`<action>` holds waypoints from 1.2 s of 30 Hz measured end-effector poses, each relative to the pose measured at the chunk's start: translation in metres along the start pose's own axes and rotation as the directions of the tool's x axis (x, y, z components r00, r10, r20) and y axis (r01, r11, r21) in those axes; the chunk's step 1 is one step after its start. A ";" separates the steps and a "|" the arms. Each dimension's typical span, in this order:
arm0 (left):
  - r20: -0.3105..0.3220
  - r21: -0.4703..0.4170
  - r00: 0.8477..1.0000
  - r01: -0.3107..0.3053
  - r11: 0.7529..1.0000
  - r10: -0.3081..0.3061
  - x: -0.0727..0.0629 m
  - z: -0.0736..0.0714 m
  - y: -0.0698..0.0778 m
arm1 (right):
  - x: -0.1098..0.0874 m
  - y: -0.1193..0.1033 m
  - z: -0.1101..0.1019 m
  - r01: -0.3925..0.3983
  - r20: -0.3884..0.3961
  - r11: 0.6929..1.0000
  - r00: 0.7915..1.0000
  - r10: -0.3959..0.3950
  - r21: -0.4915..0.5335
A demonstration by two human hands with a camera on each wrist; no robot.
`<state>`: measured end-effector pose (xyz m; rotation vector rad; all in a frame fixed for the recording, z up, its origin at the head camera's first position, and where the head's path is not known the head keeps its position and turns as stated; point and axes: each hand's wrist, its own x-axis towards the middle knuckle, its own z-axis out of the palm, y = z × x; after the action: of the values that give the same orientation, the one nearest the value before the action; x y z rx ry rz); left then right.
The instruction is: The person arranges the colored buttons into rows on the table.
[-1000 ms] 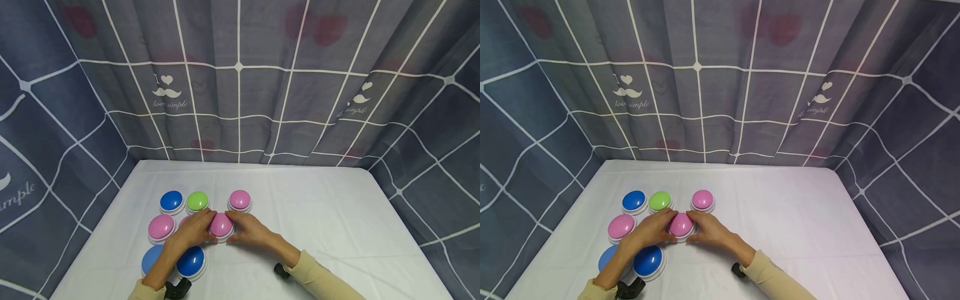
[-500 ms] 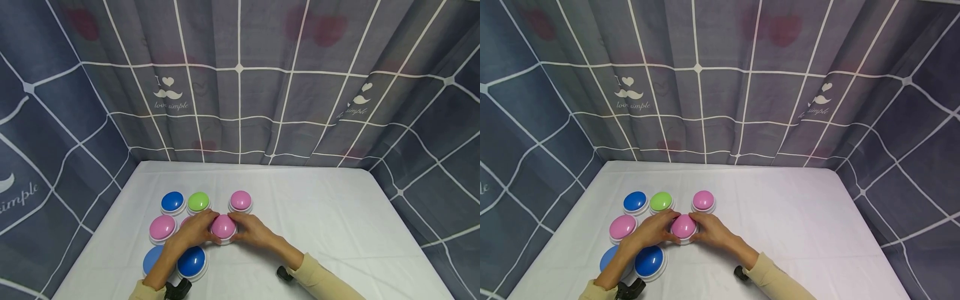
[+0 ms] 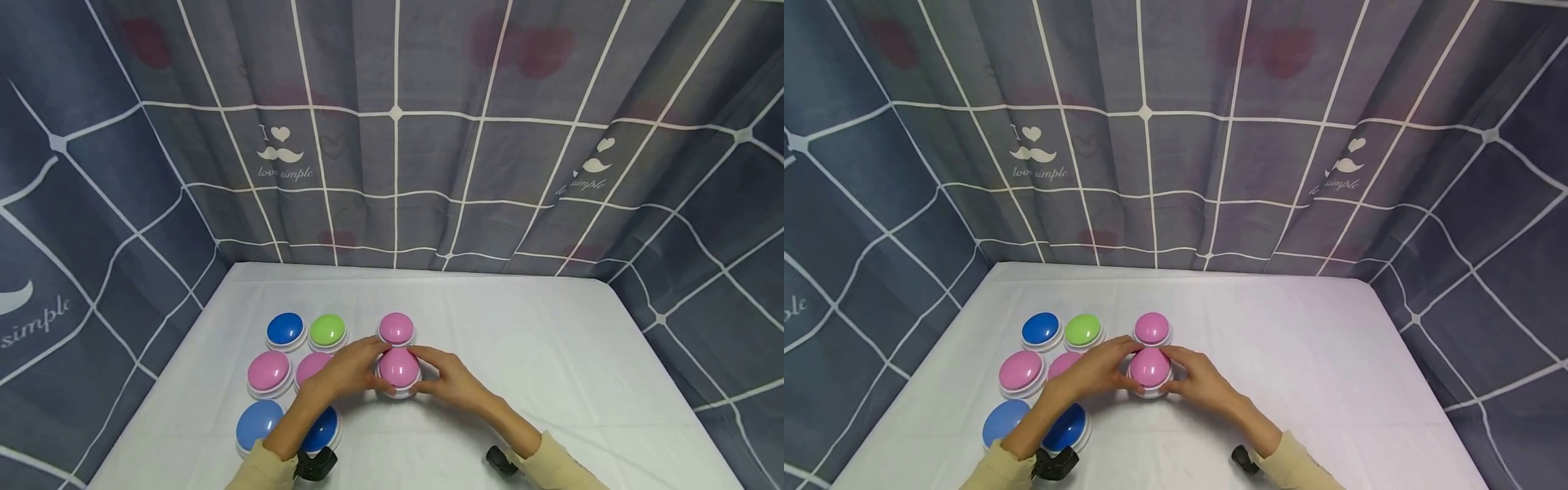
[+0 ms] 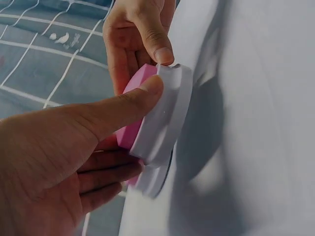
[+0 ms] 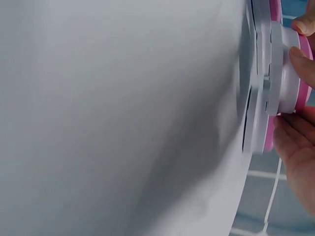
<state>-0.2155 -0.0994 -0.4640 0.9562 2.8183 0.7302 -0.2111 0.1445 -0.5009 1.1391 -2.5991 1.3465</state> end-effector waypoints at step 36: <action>0.017 0.153 0.993 -0.115 0.981 0.114 0.114 0.031 0.008 | -0.010 0.073 -0.059 -0.084 -0.104 0.992 0.992 0.074 -0.098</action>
<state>-0.2955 -0.0138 -0.4787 1.1508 2.8667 0.5233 -0.2664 0.2192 -0.5186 0.9398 -2.6325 1.2331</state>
